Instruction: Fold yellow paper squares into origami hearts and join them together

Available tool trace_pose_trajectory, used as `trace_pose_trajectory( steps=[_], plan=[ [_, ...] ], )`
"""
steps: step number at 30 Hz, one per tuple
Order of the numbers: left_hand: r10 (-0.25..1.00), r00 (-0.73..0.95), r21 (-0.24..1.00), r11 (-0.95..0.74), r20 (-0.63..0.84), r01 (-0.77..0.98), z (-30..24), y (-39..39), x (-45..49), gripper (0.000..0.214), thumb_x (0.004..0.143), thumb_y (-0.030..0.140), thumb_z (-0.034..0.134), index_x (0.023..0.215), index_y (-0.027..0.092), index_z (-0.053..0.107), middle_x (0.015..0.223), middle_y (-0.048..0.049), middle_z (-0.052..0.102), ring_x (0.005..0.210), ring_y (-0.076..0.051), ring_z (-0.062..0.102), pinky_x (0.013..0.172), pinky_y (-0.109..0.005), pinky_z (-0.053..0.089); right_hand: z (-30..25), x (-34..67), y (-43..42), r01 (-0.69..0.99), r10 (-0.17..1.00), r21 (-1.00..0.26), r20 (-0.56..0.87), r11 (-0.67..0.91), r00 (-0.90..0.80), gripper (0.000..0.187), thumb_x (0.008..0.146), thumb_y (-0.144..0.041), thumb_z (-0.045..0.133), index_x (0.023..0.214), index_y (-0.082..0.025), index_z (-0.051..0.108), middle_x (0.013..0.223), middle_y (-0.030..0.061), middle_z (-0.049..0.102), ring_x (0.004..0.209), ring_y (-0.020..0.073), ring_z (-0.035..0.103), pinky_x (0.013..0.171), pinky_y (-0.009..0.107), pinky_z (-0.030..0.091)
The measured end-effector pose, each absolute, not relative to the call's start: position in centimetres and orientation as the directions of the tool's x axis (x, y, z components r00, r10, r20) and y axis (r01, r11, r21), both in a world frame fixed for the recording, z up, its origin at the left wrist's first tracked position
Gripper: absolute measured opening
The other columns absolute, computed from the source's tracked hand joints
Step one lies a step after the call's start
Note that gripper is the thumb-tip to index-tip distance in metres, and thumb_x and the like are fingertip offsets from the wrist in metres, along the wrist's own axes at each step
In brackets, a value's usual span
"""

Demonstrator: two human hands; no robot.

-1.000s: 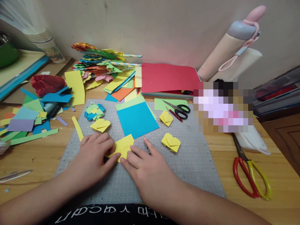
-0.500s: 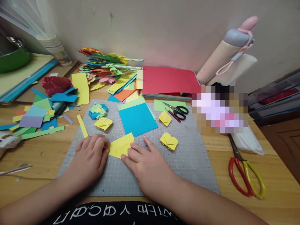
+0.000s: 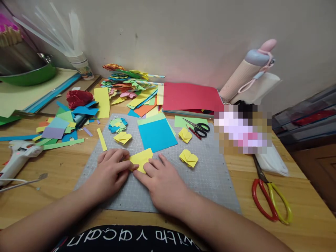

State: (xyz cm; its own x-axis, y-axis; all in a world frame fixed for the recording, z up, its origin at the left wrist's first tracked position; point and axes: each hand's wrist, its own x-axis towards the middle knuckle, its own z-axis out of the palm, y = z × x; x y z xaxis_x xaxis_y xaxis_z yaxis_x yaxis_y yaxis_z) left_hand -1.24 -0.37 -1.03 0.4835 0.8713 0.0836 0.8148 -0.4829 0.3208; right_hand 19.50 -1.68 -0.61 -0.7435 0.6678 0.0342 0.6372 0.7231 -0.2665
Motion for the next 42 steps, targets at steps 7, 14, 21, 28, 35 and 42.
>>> trace_pose_trajectory(
  steps=[7,14,21,28,35,42],
  plan=[
    [0.875,0.479,0.294,-0.479,0.078,0.827,-1.0,-0.4,-1.4,0.021,0.084,0.016,0.051,0.085,0.028,0.068,0.096,-0.0034,0.056,0.096,-0.024,0.046,0.084,-0.044,0.031,-0.7,18.6,-1.7,0.673,0.708,-0.293,0.022,0.679,-0.706,0.027,0.084,-0.009,0.048,0.102,-0.019,0.065,0.098,0.0064,0.06,0.101,0.0226,0.049,0.106,0.046,0.028],
    [0.849,0.521,0.286,-0.524,0.09,0.803,-1.0,-0.7,-1.7,0.023,0.088,0.016,0.048,0.093,0.029,0.067,0.1,-0.0042,0.057,0.098,-0.024,0.047,0.085,-0.043,0.031,-0.8,20.1,-1.8,0.64,0.699,-0.351,0.066,0.684,-0.712,0.027,0.083,-0.004,0.043,0.093,-0.017,0.065,0.102,0.0062,0.063,0.113,0.021,0.049,0.11,0.046,0.023],
    [0.711,0.68,0.274,-0.7,0.182,0.659,-1.2,-1.0,-1.8,0.022,0.093,0.016,0.044,0.102,0.026,0.061,0.099,-0.0011,0.064,0.1,-0.02,0.052,0.086,-0.037,0.028,-1.2,20.4,0.1,0.629,0.752,-0.482,0.104,0.61,-0.65,0.032,0.089,-0.013,0.046,0.12,-0.017,0.051,0.124,0.0079,0.055,0.117,0.0207,0.045,0.112,0.048,0.015],
    [0.596,0.772,0.294,-0.796,0.222,0.529,-1.7,-0.6,-2.1,0.024,0.094,0.014,0.041,0.1,0.025,0.062,0.098,0.0007,0.066,0.095,-0.015,0.056,0.087,-0.033,0.027,-1.4,20.1,0.0,0.662,0.827,-0.565,0.067,0.493,-0.559,0.016,0.087,-0.02,0.057,0.104,-0.02,0.054,0.101,0.0036,0.06,0.098,0.0216,0.049,0.086,0.039,0.035],
    [0.553,0.823,0.238,-0.823,0.13,0.516,-0.9,-1.2,-2.3,0.026,0.092,0.015,0.044,0.113,0.022,0.057,0.103,-0.0025,0.066,0.102,-0.018,0.055,0.093,-0.036,0.025,-1.4,20.2,1.4,0.701,0.86,-0.571,0.017,0.427,-0.509,0.011,0.089,-0.024,0.058,0.079,-0.02,0.055,0.091,0.0008,0.057,0.088,0.0188,0.048,0.078,0.035,0.032],
    [0.492,0.863,0.121,-0.869,0.118,0.479,-0.6,-1.4,-2.1,0.022,0.09,0.015,0.05,0.11,0.019,0.059,0.104,-0.0025,0.065,0.102,-0.019,0.053,0.09,-0.034,0.028,-1.6,19.4,1.6,0.718,0.86,-0.531,0.039,0.449,-0.508,0.013,0.087,-0.02,0.058,0.076,-0.019,0.052,0.088,-0.0007,0.057,0.084,0.0174,0.047,0.075,0.033,0.03]
  ],
)
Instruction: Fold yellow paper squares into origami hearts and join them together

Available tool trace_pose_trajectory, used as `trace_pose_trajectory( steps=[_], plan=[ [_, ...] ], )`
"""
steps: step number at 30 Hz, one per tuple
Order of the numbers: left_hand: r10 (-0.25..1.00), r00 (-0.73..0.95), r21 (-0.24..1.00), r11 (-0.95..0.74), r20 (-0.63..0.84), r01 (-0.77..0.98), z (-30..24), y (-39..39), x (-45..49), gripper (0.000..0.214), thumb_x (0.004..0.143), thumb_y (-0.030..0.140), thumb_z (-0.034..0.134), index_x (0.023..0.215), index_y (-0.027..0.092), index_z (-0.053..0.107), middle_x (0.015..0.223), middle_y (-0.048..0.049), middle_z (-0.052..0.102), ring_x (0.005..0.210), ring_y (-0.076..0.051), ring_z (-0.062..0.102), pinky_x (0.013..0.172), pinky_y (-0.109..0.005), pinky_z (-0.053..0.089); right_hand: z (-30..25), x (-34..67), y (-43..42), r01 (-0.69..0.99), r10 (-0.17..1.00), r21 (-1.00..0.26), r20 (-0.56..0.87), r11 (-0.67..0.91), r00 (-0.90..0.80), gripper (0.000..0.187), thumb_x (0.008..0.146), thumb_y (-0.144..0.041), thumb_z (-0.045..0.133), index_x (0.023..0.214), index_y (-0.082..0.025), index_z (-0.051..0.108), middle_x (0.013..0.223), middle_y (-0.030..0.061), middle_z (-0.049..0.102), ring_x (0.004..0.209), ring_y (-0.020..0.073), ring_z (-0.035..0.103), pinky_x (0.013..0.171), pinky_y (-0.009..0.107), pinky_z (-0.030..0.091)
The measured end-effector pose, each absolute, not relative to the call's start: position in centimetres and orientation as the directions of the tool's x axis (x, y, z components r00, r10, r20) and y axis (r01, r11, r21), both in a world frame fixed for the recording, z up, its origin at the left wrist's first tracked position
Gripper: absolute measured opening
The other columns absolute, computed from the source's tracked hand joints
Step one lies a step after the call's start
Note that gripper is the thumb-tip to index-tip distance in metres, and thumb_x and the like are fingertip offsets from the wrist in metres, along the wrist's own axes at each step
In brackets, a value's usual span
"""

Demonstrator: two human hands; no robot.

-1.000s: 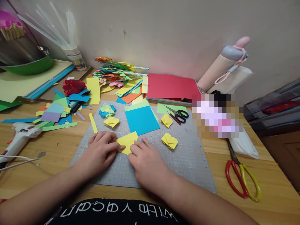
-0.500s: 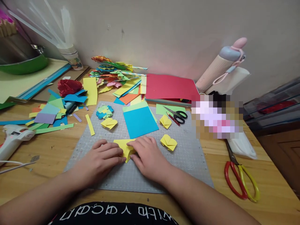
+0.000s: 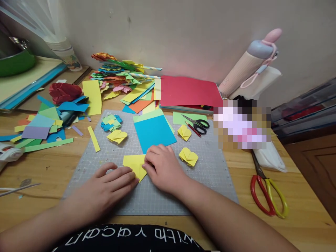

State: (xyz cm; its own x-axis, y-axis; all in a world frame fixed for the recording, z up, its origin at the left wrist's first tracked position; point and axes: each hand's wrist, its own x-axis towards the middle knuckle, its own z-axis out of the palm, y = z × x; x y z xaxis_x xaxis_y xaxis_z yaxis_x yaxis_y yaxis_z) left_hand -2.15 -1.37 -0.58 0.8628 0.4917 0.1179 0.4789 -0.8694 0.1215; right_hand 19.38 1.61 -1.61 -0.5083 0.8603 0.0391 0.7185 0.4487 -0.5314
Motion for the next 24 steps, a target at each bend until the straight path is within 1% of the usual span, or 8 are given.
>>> trace_pose_trajectory(
  steps=[3,8,15,19,24],
  plan=[
    [0.477,0.871,0.113,-0.878,0.118,0.466,-0.53,-1.33,-2.02,0.021,0.09,0.014,0.048,0.107,0.018,0.06,0.1,-0.0022,0.066,0.096,-0.019,0.055,0.088,-0.035,0.029,-1.6,19.04,1.46,0.742,0.875,-0.516,0.033,0.428,-0.482,0.014,0.086,-0.019,0.058,0.074,-0.019,0.05,0.084,-0.0008,0.055,0.082,0.0174,0.046,0.074,0.033,0.029],
    [0.472,0.871,0.115,-0.881,0.138,0.459,-0.49,-1.31,-1.95,0.024,0.091,0.012,0.045,0.11,0.015,0.059,0.098,-0.0017,0.068,0.092,-0.018,0.056,0.088,-0.036,0.029,-1.67,18.74,1.32,0.749,0.888,-0.518,0.046,0.413,-0.457,0.014,0.084,-0.018,0.059,0.074,-0.019,0.049,0.083,-0.0008,0.055,0.082,0.0175,0.046,0.074,0.033,0.028],
    [0.502,0.852,0.141,-0.864,0.15,0.484,-0.86,-1.49,-2.13,0.026,0.094,0.013,0.04,0.112,0.015,0.058,0.097,-0.0028,0.068,0.091,-0.018,0.057,0.087,-0.035,0.03,-1.74,18.69,1.2,0.749,0.895,-0.525,0.057,0.403,-0.442,0.015,0.083,-0.017,0.058,0.072,-0.019,0.048,0.082,-0.0012,0.056,0.08,0.017,0.046,0.073,0.032,0.028],
    [0.513,0.845,0.141,-0.857,0.153,0.495,-0.92,-1.63,-2.07,0.027,0.092,0.014,0.044,0.115,0.015,0.057,0.096,-0.0037,0.067,0.091,-0.018,0.056,0.088,-0.035,0.031,-1.72,18.64,1.24,0.754,0.896,-0.521,0.051,0.4,-0.44,0.014,0.083,-0.017,0.058,0.072,-0.019,0.049,0.082,-0.0006,0.056,0.08,0.0175,0.046,0.073,0.032,0.028],
    [0.525,0.839,0.148,-0.85,0.143,0.506,-0.9,-1.67,-1.8,0.025,0.087,0.012,0.05,0.11,0.016,0.06,0.095,-0.0026,0.066,0.091,-0.019,0.056,0.089,-0.035,0.031,-1.69,18.64,1.3,0.756,0.9,-0.526,0.044,0.389,-0.433,0.014,0.083,-0.017,0.059,0.073,-0.019,0.05,0.083,-0.001,0.056,0.081,0.0174,0.046,0.074,0.032,0.028]
  ],
)
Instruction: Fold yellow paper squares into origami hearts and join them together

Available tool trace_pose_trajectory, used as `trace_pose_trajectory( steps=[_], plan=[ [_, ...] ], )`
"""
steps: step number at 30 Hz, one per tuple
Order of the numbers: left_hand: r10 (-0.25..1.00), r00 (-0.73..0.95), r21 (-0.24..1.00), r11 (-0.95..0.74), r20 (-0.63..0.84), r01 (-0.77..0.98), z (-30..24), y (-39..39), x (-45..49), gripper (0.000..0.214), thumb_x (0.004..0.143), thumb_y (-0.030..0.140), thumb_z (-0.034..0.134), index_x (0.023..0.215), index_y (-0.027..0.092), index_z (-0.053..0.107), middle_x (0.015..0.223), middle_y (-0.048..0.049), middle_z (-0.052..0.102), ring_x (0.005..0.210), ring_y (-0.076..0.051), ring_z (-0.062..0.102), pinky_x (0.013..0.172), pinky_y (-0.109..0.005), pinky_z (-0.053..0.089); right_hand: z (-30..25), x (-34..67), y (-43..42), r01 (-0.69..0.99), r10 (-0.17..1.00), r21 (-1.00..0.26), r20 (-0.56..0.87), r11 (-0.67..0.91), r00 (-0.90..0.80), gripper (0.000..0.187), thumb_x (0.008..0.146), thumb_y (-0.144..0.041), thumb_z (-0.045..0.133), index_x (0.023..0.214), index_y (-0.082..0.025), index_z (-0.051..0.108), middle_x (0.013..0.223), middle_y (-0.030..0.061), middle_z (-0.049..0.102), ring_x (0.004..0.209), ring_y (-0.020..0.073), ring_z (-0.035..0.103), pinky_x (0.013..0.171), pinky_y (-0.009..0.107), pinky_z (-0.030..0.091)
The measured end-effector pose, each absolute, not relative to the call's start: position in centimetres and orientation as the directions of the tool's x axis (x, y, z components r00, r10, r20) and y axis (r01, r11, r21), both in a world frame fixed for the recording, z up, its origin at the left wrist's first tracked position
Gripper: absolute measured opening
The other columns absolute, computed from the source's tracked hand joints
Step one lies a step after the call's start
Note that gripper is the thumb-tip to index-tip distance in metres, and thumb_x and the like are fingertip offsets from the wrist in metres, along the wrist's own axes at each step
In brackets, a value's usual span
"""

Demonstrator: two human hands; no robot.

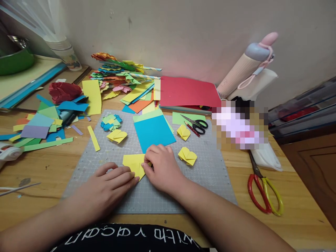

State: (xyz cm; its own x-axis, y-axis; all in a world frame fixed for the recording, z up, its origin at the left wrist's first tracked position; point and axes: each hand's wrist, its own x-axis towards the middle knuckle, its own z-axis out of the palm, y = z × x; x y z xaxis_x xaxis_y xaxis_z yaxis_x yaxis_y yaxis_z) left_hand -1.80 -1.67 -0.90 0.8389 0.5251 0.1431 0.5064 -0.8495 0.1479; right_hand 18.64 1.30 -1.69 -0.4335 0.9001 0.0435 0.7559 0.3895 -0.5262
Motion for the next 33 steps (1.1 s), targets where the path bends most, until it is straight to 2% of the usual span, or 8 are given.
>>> trace_pose_trajectory(
  steps=[2,6,8,22,33],
  plan=[
    [0.551,0.824,0.171,-0.832,0.134,0.528,-0.87,-1.68,-1.78,0.025,0.087,0.013,0.05,0.108,0.018,0.06,0.098,-0.0026,0.066,0.094,-0.019,0.055,0.09,-0.035,0.032,-1.6,18.65,1.34,0.756,0.901,-0.529,0.037,0.385,-0.432,0.014,0.083,-0.018,0.06,0.073,-0.019,0.05,0.082,-0.0011,0.056,0.081,0.0175,0.046,0.074,0.032,0.028],
    [0.616,0.777,0.205,-0.783,0.131,0.587,-0.82,-1.74,-1.83,0.025,0.089,0.017,0.048,0.11,0.023,0.06,0.123,-0.0044,0.06,0.114,-0.023,0.049,0.097,-0.039,0.028,-1.41,18.69,1.4,0.756,0.898,-0.529,0.025,0.385,-0.439,0.014,0.084,-0.019,0.058,0.072,-0.019,0.05,0.082,-0.001,0.056,0.081,0.0171,0.046,0.074,0.032,0.029],
    [0.628,0.767,0.213,-0.774,0.131,0.597,-0.83,-1.78,-1.8,0.024,0.09,0.017,0.047,0.109,0.024,0.06,0.127,-0.0046,0.058,0.116,-0.023,0.048,0.097,-0.04,0.028,-1.39,18.7,1.42,0.755,0.896,-0.527,0.027,0.39,-0.444,0.014,0.084,-0.019,0.058,0.072,-0.019,0.05,0.082,-0.0011,0.056,0.081,0.0169,0.046,0.074,0.032,0.029],
    [0.621,0.764,0.252,-0.778,0.174,0.575,-0.95,-1.7,-1.72,0.022,0.09,0.016,0.047,0.105,0.022,0.062,0.121,-0.0041,0.063,0.106,-0.021,0.055,0.093,-0.038,0.03,-1.5,18.52,1.48,0.759,0.898,-0.524,0.025,0.386,-0.44,0.015,0.082,-0.016,0.057,0.071,-0.019,0.048,0.08,-0.0008,0.054,0.078,0.0171,0.044,0.072,0.032,0.027],
    [0.624,0.759,0.262,-0.776,0.186,0.573,-0.92,-1.68,-1.77,0.023,0.091,0.018,0.046,0.106,0.023,0.062,0.122,-0.0016,0.063,0.109,-0.018,0.054,0.094,-0.035,0.028,-1.49,18.46,1.3,0.766,0.902,-0.519,0.022,0.379,-0.431,0.014,0.083,-0.017,0.057,0.072,-0.019,0.049,0.082,-0.001,0.055,0.079,0.0173,0.044,0.072,0.032,0.027]
  ],
)
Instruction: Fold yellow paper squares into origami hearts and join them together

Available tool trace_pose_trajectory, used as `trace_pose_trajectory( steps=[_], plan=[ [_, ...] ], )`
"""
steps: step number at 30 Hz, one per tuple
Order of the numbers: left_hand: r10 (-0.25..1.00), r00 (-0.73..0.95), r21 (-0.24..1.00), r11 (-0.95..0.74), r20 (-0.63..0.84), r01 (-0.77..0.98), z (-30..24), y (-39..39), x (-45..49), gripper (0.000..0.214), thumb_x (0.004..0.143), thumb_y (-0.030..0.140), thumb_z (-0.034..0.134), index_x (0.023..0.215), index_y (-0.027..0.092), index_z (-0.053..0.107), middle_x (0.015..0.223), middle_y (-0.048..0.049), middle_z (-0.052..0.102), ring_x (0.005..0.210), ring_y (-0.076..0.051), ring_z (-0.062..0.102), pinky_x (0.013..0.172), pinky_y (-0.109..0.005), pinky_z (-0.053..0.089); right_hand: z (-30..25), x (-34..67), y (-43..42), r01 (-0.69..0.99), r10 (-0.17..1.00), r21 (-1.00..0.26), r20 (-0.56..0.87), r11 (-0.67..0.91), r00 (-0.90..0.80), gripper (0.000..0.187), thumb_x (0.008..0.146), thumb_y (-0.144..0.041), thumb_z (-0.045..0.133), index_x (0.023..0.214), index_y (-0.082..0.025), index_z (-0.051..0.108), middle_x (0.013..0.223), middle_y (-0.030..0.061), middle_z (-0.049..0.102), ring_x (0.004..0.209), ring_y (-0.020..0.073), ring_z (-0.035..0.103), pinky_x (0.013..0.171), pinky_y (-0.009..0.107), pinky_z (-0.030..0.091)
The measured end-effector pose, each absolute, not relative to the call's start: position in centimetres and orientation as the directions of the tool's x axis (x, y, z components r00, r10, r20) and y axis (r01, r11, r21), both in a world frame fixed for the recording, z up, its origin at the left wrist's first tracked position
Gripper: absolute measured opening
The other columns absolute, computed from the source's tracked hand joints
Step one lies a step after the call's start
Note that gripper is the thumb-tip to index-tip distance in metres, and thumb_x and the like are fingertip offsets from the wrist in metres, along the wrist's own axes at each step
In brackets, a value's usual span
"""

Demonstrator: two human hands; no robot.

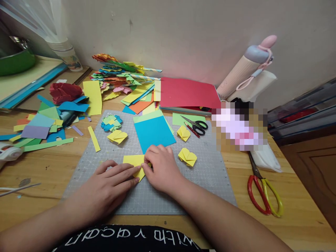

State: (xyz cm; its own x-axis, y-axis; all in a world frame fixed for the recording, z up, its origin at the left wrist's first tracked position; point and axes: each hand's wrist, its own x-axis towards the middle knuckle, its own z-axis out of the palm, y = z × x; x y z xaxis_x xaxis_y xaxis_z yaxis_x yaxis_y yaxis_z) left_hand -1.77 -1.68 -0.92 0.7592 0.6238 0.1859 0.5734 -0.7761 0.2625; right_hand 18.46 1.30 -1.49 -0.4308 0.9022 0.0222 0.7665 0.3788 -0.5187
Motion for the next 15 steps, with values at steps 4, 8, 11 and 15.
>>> trace_pose_trajectory(
  steps=[4,8,11,15],
  plan=[
    [0.617,0.758,0.264,-0.783,0.21,0.564,-0.9,-1.7,-1.6,0.023,0.092,0.018,0.044,0.106,0.023,0.062,0.123,-0.0004,0.063,0.111,-0.018,0.054,0.094,-0.035,0.028,-1.7,18.4,1.3,0.771,0.905,-0.513,0.026,0.377,-0.425,0.014,0.084,-0.018,0.057,0.072,-0.019,0.049,0.082,-0.0007,0.055,0.08,0.0178,0.045,0.072,0.033,0.027],
    [0.635,0.751,0.272,-0.766,0.182,0.582,-1.0,-1.7,-1.3,0.019,0.091,0.017,0.045,0.1,0.021,0.062,0.121,-0.0007,0.064,0.103,-0.018,0.056,0.09,-0.036,0.028,-1.8,18.6,1.3,0.751,0.902,-0.538,0.04,0.382,-0.429,0.012,0.084,-0.019,0.056,0.074,-0.02,0.05,0.084,0.0005,0.057,0.083,0.0191,0.048,0.074,0.034,0.029],
    [0.649,0.747,0.29,-0.749,0.144,0.595,-1.0,-1.7,-1.2,0.017,0.092,0.017,0.045,0.096,0.021,0.061,0.12,-0.0004,0.064,0.1,-0.018,0.057,0.086,-0.036,0.03,-1.3,19.1,0.6,0.694,0.904,-0.596,0.145,0.404,-0.402,0.002,0.086,-0.019,0.052,0.087,-0.02,0.051,0.098,0.0043,0.06,0.092,0.021,0.05,0.08,0.036,0.032],
    [0.659,0.739,0.297,-0.739,0.138,0.604,-0.9,-1.7,-1.2,0.017,0.092,0.018,0.046,0.095,0.022,0.062,0.118,-0.0001,0.065,0.098,-0.017,0.057,0.086,-0.035,0.03,-0.2,20.0,-1.7,0.58,0.814,-0.609,0.207,0.541,-0.542,0.011,0.09,-0.02,0.041,0.085,-0.02,0.051,0.091,0.0045,0.066,0.078,0.018,0.056,0.073,0.034,0.036]
  ],
)
